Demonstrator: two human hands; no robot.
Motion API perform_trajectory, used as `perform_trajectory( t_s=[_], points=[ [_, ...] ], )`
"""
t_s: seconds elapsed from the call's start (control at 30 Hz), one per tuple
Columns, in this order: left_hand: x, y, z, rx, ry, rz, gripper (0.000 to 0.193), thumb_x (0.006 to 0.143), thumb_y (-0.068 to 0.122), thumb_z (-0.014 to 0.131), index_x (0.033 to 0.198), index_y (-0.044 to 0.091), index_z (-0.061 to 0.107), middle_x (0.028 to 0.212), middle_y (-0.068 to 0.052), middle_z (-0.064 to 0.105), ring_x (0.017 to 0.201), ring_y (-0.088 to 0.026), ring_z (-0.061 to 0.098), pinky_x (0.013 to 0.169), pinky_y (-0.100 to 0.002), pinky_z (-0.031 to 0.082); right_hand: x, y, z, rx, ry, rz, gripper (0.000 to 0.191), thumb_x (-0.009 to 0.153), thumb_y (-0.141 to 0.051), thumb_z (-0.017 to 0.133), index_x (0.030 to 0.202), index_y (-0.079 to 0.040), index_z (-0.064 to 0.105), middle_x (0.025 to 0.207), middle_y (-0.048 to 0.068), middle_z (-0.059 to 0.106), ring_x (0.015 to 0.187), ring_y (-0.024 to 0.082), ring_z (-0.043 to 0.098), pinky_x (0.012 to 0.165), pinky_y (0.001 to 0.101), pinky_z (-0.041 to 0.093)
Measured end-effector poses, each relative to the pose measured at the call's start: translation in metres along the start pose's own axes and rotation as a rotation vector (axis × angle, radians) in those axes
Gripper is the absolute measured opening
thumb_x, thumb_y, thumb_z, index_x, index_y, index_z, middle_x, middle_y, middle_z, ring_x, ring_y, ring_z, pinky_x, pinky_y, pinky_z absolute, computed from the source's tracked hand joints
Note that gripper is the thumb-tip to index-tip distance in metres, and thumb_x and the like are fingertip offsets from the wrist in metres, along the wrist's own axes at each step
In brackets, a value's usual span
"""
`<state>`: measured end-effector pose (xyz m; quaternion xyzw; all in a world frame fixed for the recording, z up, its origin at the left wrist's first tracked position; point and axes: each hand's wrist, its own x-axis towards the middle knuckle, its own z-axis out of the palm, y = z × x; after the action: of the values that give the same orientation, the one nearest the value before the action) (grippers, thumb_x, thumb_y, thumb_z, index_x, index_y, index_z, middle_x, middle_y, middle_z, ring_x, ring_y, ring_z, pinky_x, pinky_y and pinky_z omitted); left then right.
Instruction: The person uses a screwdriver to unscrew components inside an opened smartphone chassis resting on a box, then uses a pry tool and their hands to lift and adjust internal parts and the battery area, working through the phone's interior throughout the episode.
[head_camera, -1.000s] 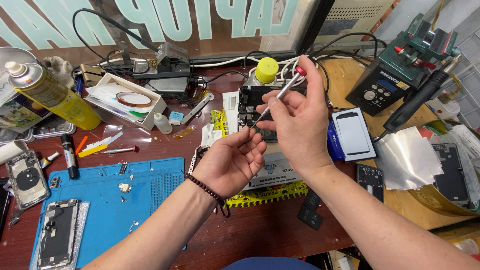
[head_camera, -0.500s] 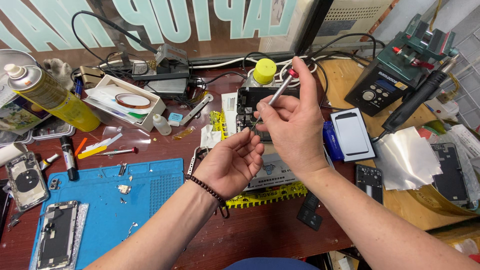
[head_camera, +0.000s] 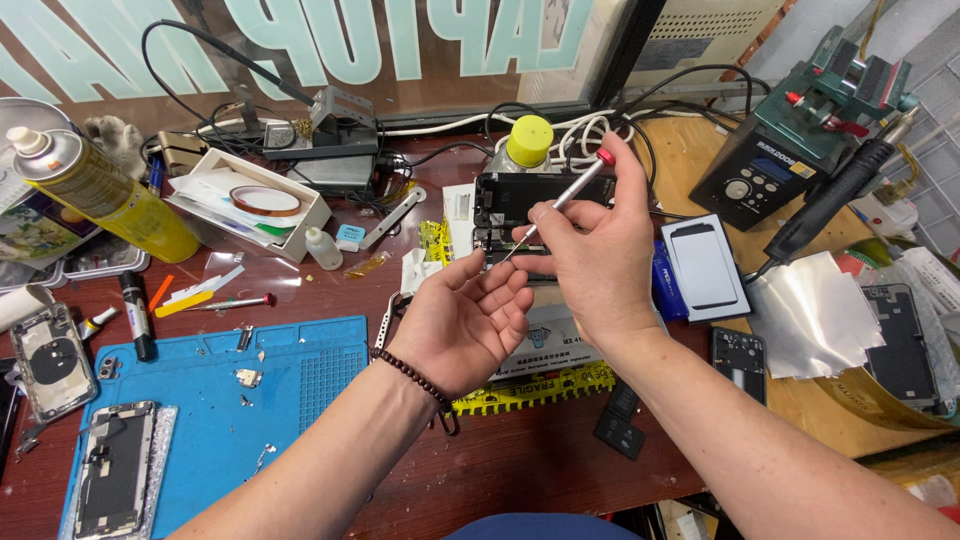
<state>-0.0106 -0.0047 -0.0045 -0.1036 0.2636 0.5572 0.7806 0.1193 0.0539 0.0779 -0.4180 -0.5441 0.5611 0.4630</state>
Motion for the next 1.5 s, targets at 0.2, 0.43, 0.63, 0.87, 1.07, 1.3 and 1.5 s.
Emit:
perform_trajectory(
  t_s=[0.2, 0.43, 0.63, 0.87, 1.07, 1.3, 1.5],
  points=[
    [-0.003, 0.001, 0.002, 0.001, 0.018, 0.000, 0.030, 0.101, 0.028, 0.053, 0.100, 0.002, 0.067, 0.093, -0.010, 0.073, 0.083, -0.024, 0.071, 0.070, -0.035, 0.059, -0.001, -0.002, 0.001, -0.014, -0.015, 0.008, 0.080, 0.092, 0.003, 0.061, 0.158, -0.015, 0.019, 0.099, 0.014, 0.072, 0.082, 0.019, 0.076, 0.060, 0.0317, 0.067],
    [-0.005, 0.001, 0.002, 0.039, 0.024, 0.026, 0.018, 0.098, 0.018, 0.057, 0.099, 0.003, 0.067, 0.092, -0.007, 0.072, 0.082, -0.020, 0.071, 0.070, -0.033, 0.059, 0.000, -0.002, 0.002, -0.017, -0.010, 0.016, 0.081, 0.092, 0.003, 0.061, 0.159, -0.015, 0.018, 0.097, 0.015, 0.072, 0.081, 0.019, 0.075, 0.060, 0.0320, 0.067],
    [-0.003, 0.000, -0.003, 0.073, 0.001, 0.038, 0.016, 0.099, 0.018, 0.059, 0.100, 0.004, 0.068, 0.090, -0.004, 0.072, 0.081, -0.017, 0.071, 0.069, -0.031, 0.060, -0.001, 0.001, 0.002, -0.018, -0.019, -0.002, 0.081, 0.092, 0.003, 0.062, 0.159, -0.014, 0.018, 0.098, 0.014, 0.072, 0.082, 0.019, 0.076, 0.060, 0.0317, 0.067],
    [0.002, 0.003, -0.004, 0.107, -0.020, 0.044, 0.016, 0.099, 0.020, 0.060, 0.100, 0.006, 0.068, 0.089, -0.004, 0.073, 0.079, -0.016, 0.071, 0.067, -0.029, 0.059, 0.001, 0.000, 0.002, -0.038, -0.047, -0.068, 0.080, 0.094, 0.003, 0.062, 0.159, -0.013, 0.019, 0.100, 0.015, 0.072, 0.082, 0.018, 0.076, 0.060, 0.0297, 0.066],
    [-0.002, 0.006, 0.001, 0.113, -0.001, 0.052, 0.018, 0.098, 0.021, 0.059, 0.100, 0.005, 0.068, 0.091, -0.004, 0.073, 0.080, -0.017, 0.071, 0.067, -0.029, 0.059, 0.001, -0.002, 0.003, -0.030, -0.045, -0.067, 0.080, 0.094, 0.003, 0.062, 0.159, -0.014, 0.018, 0.101, 0.014, 0.072, 0.083, 0.018, 0.076, 0.060, 0.0286, 0.066],
    [-0.008, 0.011, 0.002, 0.076, 0.015, 0.041, 0.025, 0.099, 0.026, 0.057, 0.099, 0.003, 0.068, 0.093, -0.008, 0.073, 0.082, -0.021, 0.071, 0.069, -0.033, 0.059, 0.001, -0.002, 0.009, -0.011, -0.038, -0.062, 0.081, 0.093, 0.004, 0.062, 0.159, -0.014, 0.019, 0.101, 0.015, 0.073, 0.082, 0.018, 0.076, 0.060, 0.0293, 0.066],
    [-0.009, 0.015, 0.004, 0.059, -0.004, 0.039, 0.032, 0.101, 0.032, 0.056, 0.099, 0.003, 0.067, 0.092, -0.009, 0.073, 0.081, -0.022, 0.070, 0.069, -0.033, 0.059, 0.002, -0.004, 0.013, 0.015, -0.032, -0.059, 0.079, 0.093, 0.004, 0.062, 0.158, -0.014, 0.020, 0.102, 0.015, 0.073, 0.082, 0.019, 0.076, 0.060, 0.0315, 0.068]
  ],
)
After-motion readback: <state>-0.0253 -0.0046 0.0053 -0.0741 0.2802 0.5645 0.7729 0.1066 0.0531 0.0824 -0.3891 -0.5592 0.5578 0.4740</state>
